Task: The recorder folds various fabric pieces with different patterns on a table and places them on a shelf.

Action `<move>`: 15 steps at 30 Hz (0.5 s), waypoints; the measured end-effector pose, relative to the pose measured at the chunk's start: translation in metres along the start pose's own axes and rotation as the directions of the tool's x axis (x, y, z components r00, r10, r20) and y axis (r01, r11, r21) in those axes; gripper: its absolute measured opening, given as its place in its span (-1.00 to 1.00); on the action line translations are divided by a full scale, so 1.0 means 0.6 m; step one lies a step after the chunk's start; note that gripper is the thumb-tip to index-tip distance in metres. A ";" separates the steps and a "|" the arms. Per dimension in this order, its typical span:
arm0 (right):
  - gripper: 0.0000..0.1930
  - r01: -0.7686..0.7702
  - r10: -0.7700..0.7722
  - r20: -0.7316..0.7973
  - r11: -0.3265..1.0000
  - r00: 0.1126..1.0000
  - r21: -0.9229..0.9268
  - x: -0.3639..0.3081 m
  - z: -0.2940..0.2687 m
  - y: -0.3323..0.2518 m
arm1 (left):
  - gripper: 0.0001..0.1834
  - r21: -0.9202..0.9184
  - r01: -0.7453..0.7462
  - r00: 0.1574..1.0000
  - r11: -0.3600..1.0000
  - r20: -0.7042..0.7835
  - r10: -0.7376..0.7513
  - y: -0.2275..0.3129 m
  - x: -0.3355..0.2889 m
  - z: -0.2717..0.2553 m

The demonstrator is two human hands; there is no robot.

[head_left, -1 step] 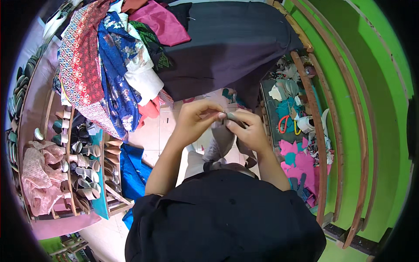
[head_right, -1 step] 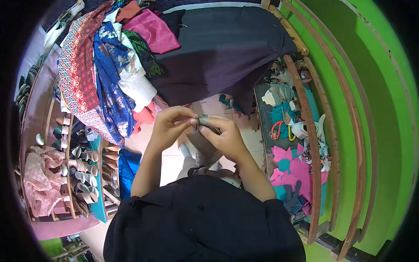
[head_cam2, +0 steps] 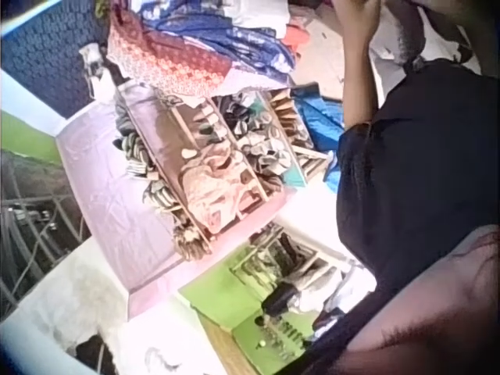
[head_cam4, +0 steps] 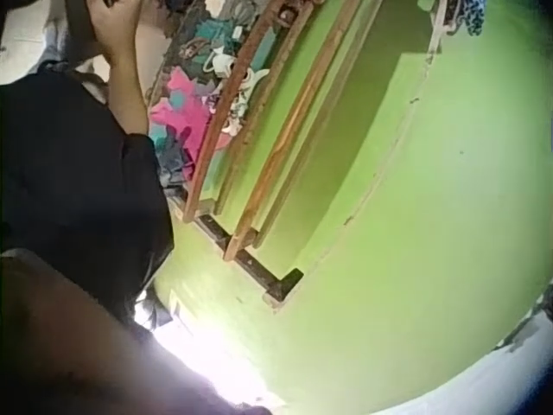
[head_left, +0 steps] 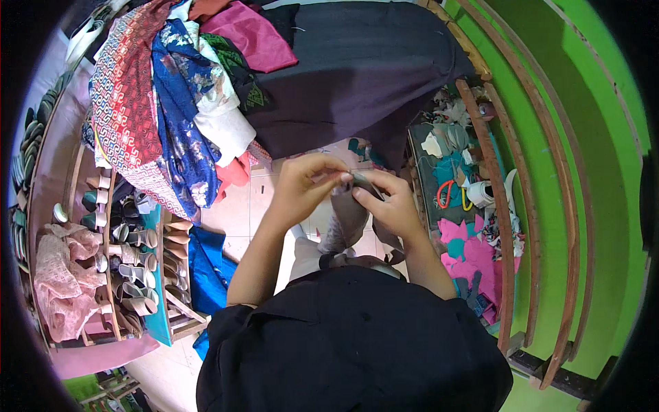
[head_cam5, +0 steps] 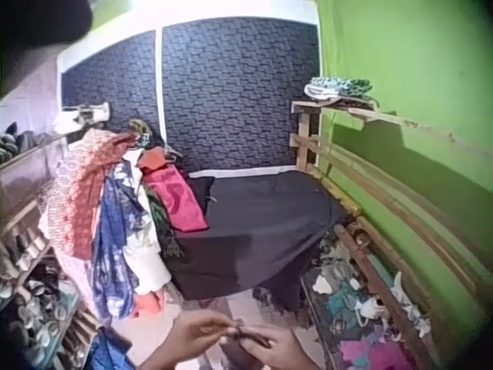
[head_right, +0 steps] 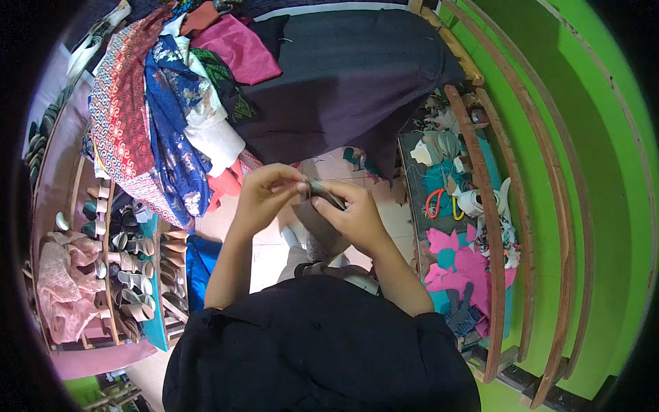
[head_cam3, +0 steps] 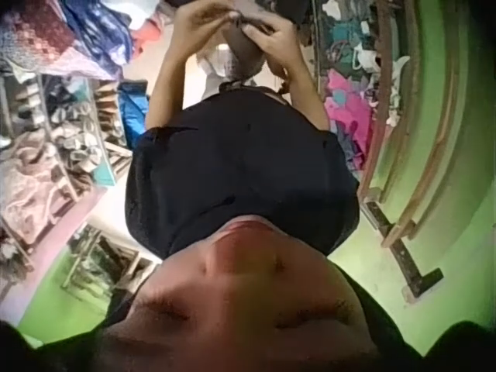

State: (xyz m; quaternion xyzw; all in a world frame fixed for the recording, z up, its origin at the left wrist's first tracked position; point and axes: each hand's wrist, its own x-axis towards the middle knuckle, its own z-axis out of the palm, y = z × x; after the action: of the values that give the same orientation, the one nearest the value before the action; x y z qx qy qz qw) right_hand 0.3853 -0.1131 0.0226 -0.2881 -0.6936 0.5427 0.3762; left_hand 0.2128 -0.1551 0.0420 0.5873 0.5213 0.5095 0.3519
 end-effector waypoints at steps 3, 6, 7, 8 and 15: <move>-0.70 -0.018 0.029 -0.123 0.996 0.992 0.085 0.011 0.003 0.035 | -0.90 0.173 -0.122 0.987 0.977 -0.087 0.139 0.010 0.026 -0.014; -0.64 -0.019 0.012 -0.284 1.000 0.959 -0.023 0.017 0.005 0.043 | -0.93 0.340 -0.183 0.966 0.923 -0.114 0.233 0.031 0.060 -0.032; -0.64 0.015 -0.068 -0.273 0.981 0.960 -0.194 0.020 0.003 0.047 | -0.91 0.331 -0.233 0.931 0.914 -0.195 0.308 0.031 0.077 -0.039; -0.64 0.050 -0.146 -0.248 0.933 0.958 -0.358 0.020 0.001 0.052 | -0.90 0.328 -0.282 0.885 0.902 -0.274 0.377 0.034 0.088 -0.044; -0.59 0.112 -0.154 -0.104 0.938 0.983 -0.330 0.001 0.030 0.122 | -0.88 0.416 -0.258 0.868 0.872 -0.296 0.398 0.068 0.128 -0.067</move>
State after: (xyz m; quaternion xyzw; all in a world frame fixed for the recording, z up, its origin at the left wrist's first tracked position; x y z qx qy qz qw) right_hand 0.3695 -0.1041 -0.0505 -0.3324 -0.7651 0.3758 0.4036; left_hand 0.1795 -0.0937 0.1077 0.6157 0.5538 0.5593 0.0384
